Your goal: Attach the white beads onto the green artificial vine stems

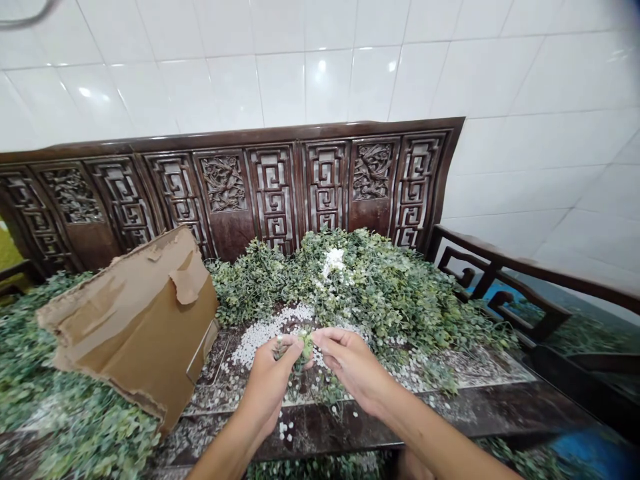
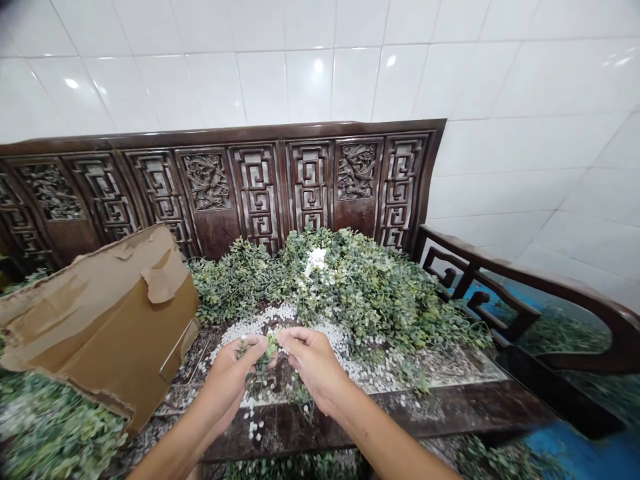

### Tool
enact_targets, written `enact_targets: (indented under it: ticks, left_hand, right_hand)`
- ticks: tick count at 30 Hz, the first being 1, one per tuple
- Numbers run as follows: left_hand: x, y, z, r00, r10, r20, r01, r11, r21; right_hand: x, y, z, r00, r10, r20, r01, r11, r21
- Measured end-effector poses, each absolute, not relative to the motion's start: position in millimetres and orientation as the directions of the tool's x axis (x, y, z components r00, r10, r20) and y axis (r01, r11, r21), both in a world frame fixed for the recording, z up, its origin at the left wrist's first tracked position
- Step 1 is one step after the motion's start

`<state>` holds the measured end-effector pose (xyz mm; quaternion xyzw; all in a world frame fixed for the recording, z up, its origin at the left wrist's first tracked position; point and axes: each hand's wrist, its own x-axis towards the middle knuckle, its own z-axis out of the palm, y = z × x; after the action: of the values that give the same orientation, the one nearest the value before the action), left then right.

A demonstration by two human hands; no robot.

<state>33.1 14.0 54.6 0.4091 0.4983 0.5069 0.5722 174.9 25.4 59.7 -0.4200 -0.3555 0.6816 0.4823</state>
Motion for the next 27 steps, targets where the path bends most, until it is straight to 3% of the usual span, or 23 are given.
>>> enact_targets:
  ticks: [8,13,19,27]
  left_hand:
    - [32.5,15.8,51.9,-0.051,0.993,-0.103,-0.143,0.095,0.985]
    - [27.9,18.1,50.6,-0.095,0.994,-0.053,-0.016,0.052,0.999]
    - [25.9,14.9,56.8,-0.102,0.976,0.19,0.335,-0.146,0.931]
    - [26.7,9.3,51.8,-0.002,0.877,0.48,0.55,-0.4,0.733]
  right_hand:
    - [173.3,26.0,51.8,-0.182,0.97,-0.162,-0.266,-0.207,-0.941]
    - [181.2,33.2,54.6,-0.122,0.99,-0.064,-0.046,-0.07,-0.996]
    - [186.6,38.0,57.3,-0.152,0.983,0.105,0.142,0.127,-0.982]
    - [186.0,33.0,59.7,-0.191,0.98,0.051,0.088,0.069,-0.994]
